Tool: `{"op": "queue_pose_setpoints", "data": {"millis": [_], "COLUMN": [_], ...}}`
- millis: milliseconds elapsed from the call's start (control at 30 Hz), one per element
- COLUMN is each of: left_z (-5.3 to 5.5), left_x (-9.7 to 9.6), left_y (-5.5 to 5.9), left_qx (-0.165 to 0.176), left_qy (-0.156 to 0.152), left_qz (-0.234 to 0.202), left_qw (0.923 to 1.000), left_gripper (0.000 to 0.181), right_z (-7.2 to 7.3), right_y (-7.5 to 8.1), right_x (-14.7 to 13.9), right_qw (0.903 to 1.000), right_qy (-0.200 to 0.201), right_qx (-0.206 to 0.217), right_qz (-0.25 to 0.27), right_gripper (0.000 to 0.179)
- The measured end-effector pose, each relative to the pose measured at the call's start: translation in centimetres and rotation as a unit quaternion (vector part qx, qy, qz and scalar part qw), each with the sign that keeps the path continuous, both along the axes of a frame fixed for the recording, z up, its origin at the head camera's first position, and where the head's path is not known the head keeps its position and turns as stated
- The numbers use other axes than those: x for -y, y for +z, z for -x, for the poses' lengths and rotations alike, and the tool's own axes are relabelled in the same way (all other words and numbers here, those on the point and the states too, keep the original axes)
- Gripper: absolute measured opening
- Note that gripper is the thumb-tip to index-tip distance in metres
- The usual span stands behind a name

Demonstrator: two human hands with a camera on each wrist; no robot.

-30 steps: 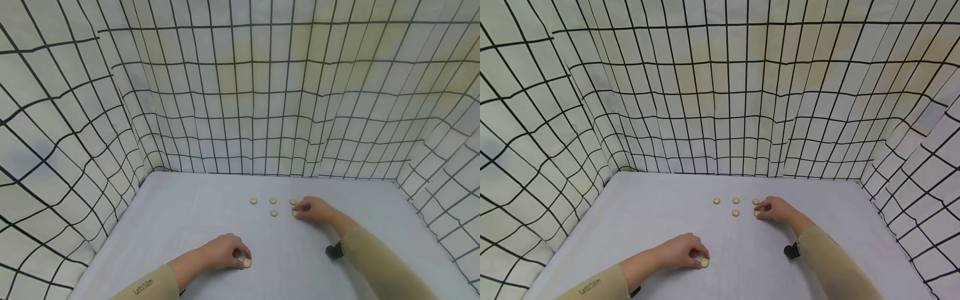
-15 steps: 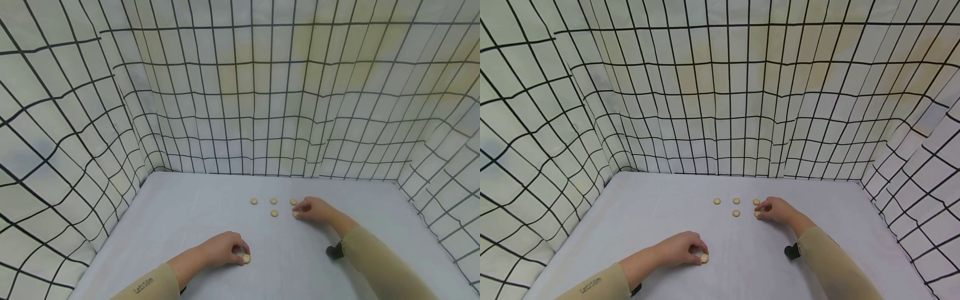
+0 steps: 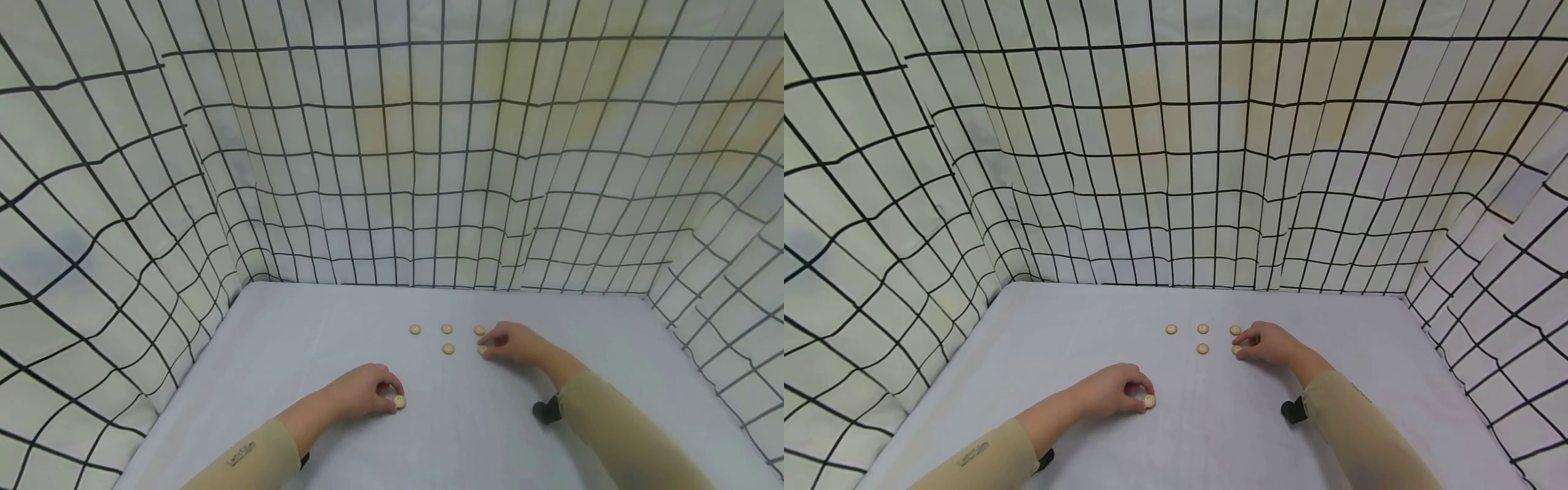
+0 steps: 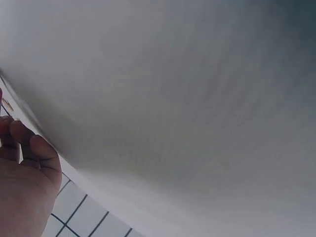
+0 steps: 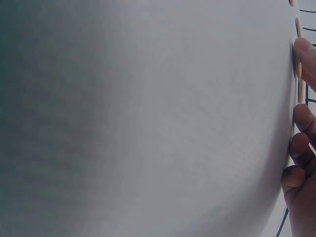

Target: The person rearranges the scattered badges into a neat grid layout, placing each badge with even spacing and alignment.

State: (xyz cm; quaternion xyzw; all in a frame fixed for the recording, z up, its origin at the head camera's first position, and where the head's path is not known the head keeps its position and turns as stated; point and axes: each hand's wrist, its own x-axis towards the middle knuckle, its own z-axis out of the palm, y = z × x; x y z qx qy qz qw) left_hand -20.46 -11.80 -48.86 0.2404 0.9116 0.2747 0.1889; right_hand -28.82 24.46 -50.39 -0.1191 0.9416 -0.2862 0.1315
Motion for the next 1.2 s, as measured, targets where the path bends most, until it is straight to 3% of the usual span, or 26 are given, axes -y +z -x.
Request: {"op": "queue_pose_setpoints", "data": {"millis": [400,833,1200], "left_z": [2.6,5.3,7.3], "left_x": [-0.6,-1.5,-1.7], "left_y": [0.2,-0.3,-0.1], "left_qx": [-0.011,-0.034,-0.027], "left_qy": [0.045,0.050,0.075], "left_qz": [0.004,0.003,0.005], "left_qw": [0.9989,0.9982,0.9968], "left_gripper": [0.019,0.019,0.021], "right_z": [0.0,0.2,-0.1], "right_y": [0.0,-0.2,0.3], "right_x": [-0.1,-0.3,-0.1], "right_qw": [0.9999,0.9999,0.9998], "right_qy": [-0.003,0.001,-0.002], "right_qx": [0.009,0.007,0.015], "right_qz": [0.005,0.008,0.010], "right_gripper": [0.029,0.029,0.030]}}
